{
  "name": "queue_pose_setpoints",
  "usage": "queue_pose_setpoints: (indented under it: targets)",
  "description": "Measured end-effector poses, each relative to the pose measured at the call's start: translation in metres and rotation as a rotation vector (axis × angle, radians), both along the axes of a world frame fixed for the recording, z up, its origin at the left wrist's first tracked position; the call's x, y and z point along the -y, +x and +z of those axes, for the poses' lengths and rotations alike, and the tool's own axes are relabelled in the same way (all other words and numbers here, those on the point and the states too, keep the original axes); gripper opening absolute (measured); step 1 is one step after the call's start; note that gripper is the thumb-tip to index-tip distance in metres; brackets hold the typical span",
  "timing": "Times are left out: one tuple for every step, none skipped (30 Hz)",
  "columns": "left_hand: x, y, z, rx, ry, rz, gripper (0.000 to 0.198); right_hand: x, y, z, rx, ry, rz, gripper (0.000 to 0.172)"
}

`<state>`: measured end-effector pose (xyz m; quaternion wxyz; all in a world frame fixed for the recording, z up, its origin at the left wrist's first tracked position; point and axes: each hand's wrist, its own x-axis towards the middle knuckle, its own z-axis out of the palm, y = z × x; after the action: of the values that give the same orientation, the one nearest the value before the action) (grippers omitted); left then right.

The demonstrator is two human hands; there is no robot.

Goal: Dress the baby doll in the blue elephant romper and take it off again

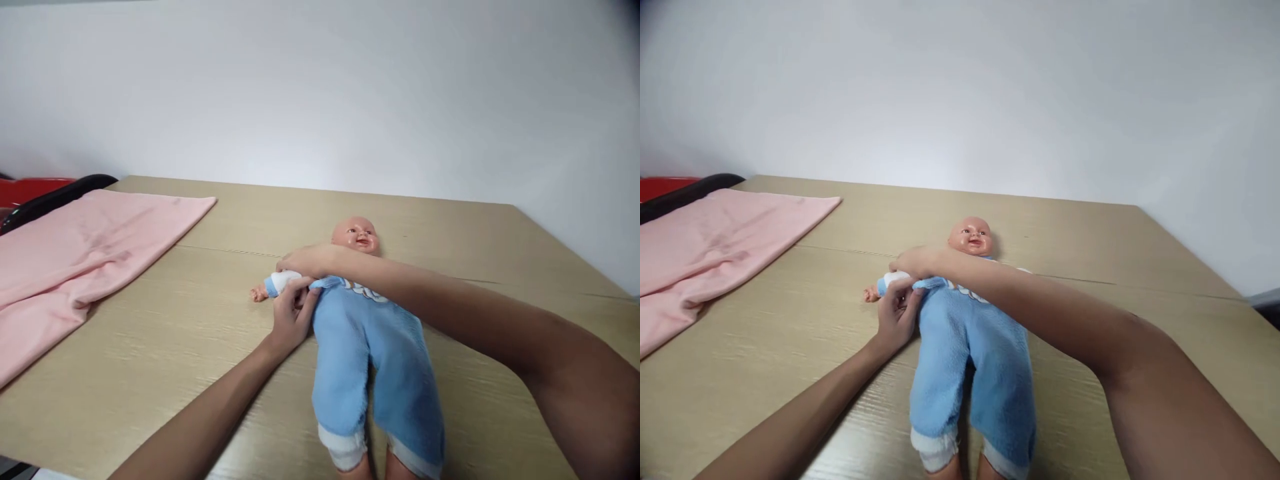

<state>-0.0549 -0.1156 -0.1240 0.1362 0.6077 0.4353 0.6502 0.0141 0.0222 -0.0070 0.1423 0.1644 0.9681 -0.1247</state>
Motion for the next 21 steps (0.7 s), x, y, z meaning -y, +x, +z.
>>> queue_pose_setpoints:
  targets:
    - [0.0,-0.001,0.0,-0.006,0.009,-0.004,0.01,0.001,-0.004,-0.004,-0.001,0.005,-0.01,0.027]
    - [0.001,-0.002,-0.001,-0.009,0.017,-0.011,0.01,0.002,-0.005,-0.007,-0.009,0.011,-0.018,0.026]
    - [0.001,-0.003,-0.002,-0.011,0.024,-0.02,0.01,0.003,-0.002,-0.008,-0.025,0.019,-0.024,0.027]
    - [0.001,-0.004,-0.002,-0.016,0.031,-0.031,0.01,0.003,0.003,-0.007,-0.072,0.018,-0.037,0.028]
    - [0.002,-0.004,-0.003,-0.028,0.042,-0.046,0.01,0.003,0.01,-0.005,-0.15,-0.004,-0.059,0.029]
    - [0.002,-0.005,-0.003,-0.045,0.056,-0.062,0.01,0.002,0.02,-0.002,-0.253,-0.05,-0.094,0.032]
    - [0.002,-0.005,-0.003,-0.063,0.075,-0.073,0.011,0.0,0.03,0.001,-0.375,-0.12,-0.143,0.035]
    - [0.003,-0.005,-0.003,-0.082,0.097,-0.081,0.012,-0.002,0.041,0.003,-0.494,-0.2,-0.196,0.039]
    - [0.003,-0.006,-0.003,-0.1,0.115,-0.088,0.012,-0.005,0.053,0.005,-0.6,-0.282,-0.244,0.042]
    - [0.003,-0.006,-0.003,-0.112,0.125,-0.092,0.011,-0.006,0.064,0.006,-0.676,-0.349,-0.281,0.045]
    - [0.003,-0.007,-0.003,-0.116,0.134,-0.09,0.011,-0.007,0.074,0.007,-0.715,-0.389,-0.301,0.047]
    - [0.004,-0.008,-0.004,-0.118,0.147,-0.08,0.011,-0.006,0.084,0.007,-0.734,-0.407,-0.306,0.049]
    - [0.004,-0.008,-0.005,-0.12,0.17,-0.06,0.012,-0.004,0.092,0.006,-0.744,-0.405,-0.301,0.048]
    - [0.005,-0.009,-0.007,-0.12,0.204,-0.028,0.014,-0.001,0.098,0.006,-0.747,-0.383,-0.285,0.047]
    - [0.006,-0.009,-0.009,-0.118,0.247,0.014,0.016,0.003,0.102,0.005,-0.747,-0.345,-0.258,0.045]
    - [0.006,-0.009,-0.011,-0.114,0.285,0.055,0.017,0.008,0.104,0.004,-0.743,-0.294,-0.226,0.042]
    - [0.006,-0.008,-0.012,-0.102,0.308,0.087,0.017,0.013,0.105,0.003,-0.733,-0.237,-0.193,0.041]
    - [0.006,-0.007,-0.012,-0.079,0.311,0.103,0.015,0.017,0.105,0.002,-0.718,-0.178,-0.165,0.041]
    - [0.006,-0.005,-0.011,-0.042,0.295,0.101,0.012,0.021,0.104,0.002,-0.7,-0.122,-0.147,0.043]
    - [0.005,-0.003,-0.009,0.003,0.26,0.085,0.008,0.025,0.102,0.002,-0.681,-0.072,-0.139,0.045]
    - [0.004,-0.001,-0.006,0.056,0.205,0.06,0.006,0.028,0.101,0.003,-0.663,-0.04,-0.137,0.048]
